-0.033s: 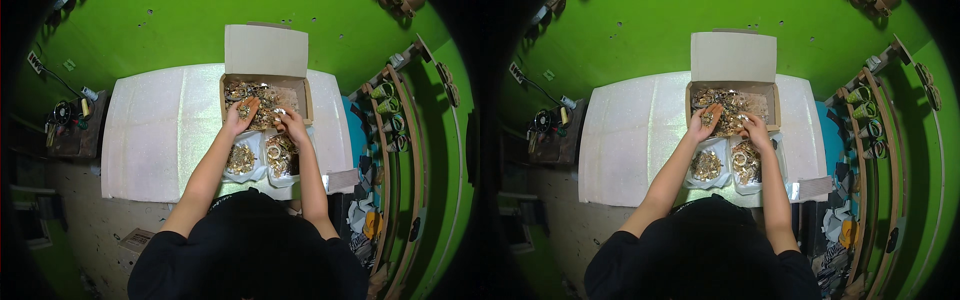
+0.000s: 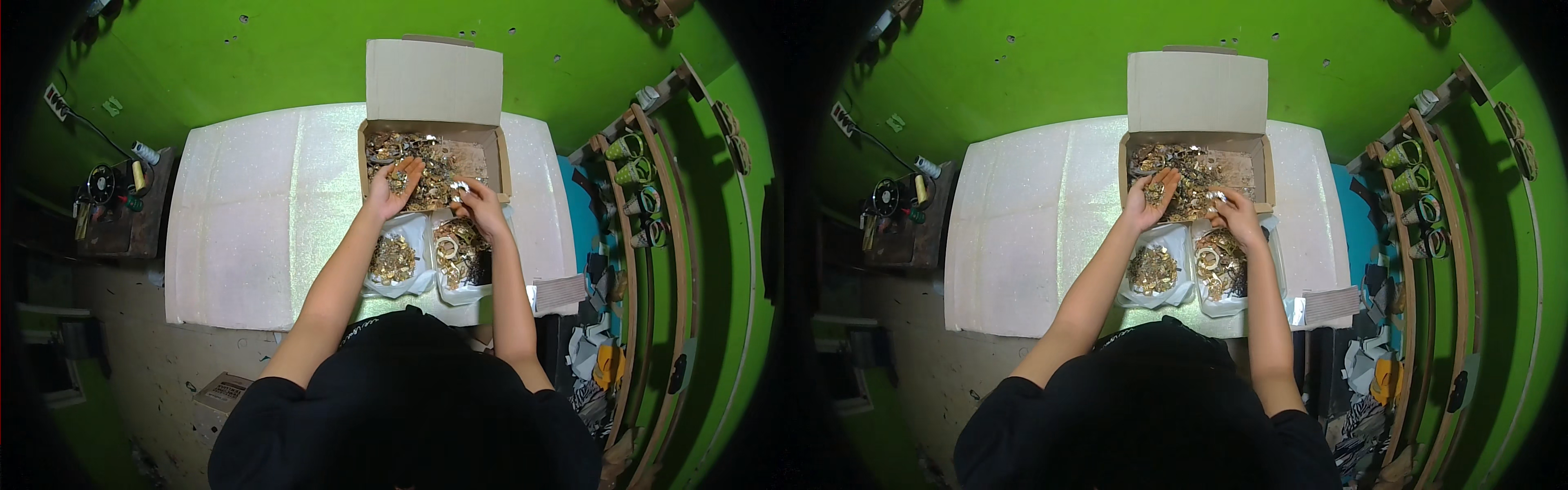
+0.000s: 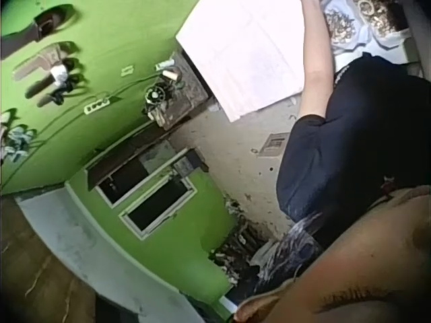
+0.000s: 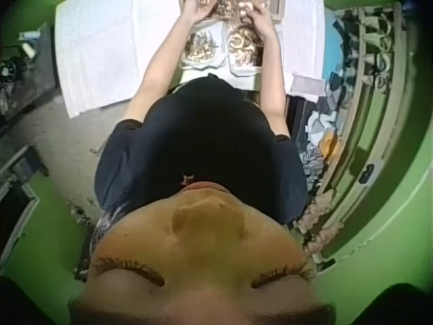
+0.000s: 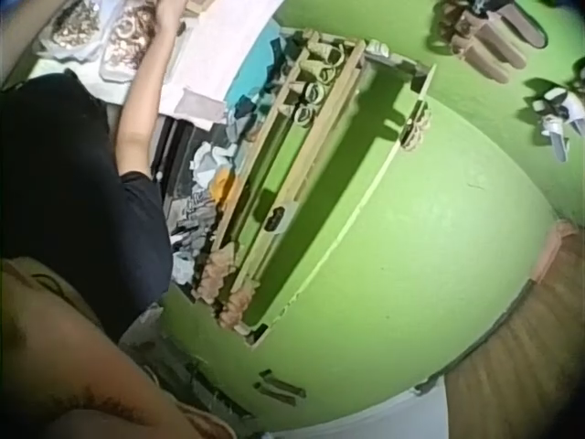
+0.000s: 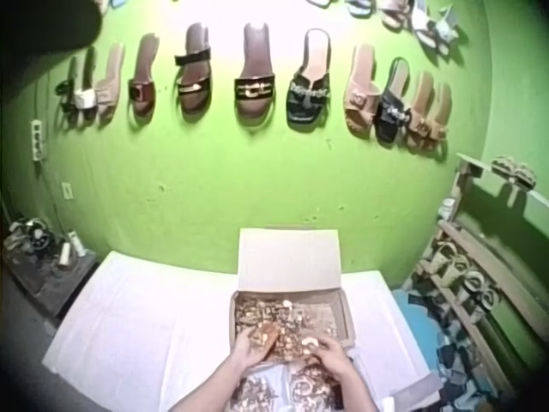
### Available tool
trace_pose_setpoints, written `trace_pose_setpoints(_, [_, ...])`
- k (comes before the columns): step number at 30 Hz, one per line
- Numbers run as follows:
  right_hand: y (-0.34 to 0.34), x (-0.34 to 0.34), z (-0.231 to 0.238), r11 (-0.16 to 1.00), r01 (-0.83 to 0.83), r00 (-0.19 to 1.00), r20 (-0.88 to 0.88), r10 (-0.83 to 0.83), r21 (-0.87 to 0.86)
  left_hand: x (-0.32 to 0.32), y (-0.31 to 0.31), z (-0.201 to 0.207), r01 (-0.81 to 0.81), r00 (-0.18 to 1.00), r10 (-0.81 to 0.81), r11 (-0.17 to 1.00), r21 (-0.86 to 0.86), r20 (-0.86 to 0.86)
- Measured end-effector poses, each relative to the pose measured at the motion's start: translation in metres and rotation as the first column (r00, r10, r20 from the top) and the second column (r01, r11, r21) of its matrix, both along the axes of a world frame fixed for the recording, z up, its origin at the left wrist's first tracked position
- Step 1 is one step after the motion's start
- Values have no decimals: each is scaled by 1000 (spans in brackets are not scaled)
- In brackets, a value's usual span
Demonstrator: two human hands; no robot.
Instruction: Sort small decorative or functional metallic shoe components into separate bins.
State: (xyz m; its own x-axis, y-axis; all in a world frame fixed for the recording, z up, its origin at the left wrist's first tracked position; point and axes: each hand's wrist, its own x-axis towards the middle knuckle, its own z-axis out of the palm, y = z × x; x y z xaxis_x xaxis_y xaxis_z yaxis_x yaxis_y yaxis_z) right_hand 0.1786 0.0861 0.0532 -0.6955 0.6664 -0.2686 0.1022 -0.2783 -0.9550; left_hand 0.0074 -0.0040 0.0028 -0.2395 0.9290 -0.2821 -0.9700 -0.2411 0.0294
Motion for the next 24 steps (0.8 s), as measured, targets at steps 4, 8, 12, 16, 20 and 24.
trace_pose_setpoints(4, [7, 45, -7, 985, -66, 981, 189, 35, 157, -2, 1, -1, 3, 999, -4, 1000, 22, 36])
trace_pose_setpoints(8, [21, 81, -30, 909, 52, 919, 335, -205, 414, 1, 3, 0, 7, 999, -7, 1000, 11, 42])
trace_pose_setpoints(12, [18, 92, -37, 745, -65, 795, 485, -363, 664, 0, 2, -1, -3, 1000, 3, 1000, -23, 5])
trace_pose_setpoints(16, [22, 96, -49, 658, -244, 762, 561, -325, 712, 0, 3, 0, 3, 1000, -3, 1000, -18, 8])
trace_pose_setpoints(20, [26, 91, -53, 698, -144, 788, 508, -348, 701, 0, 4, -1, 3, 1000, -3, 1000, -16, 13])
trace_pose_setpoints(24, [19, 82, -48, 749, -165, 756, 570, -322, 642, 0, 3, 0, -8, 1000, 8, 999, -36, 1])
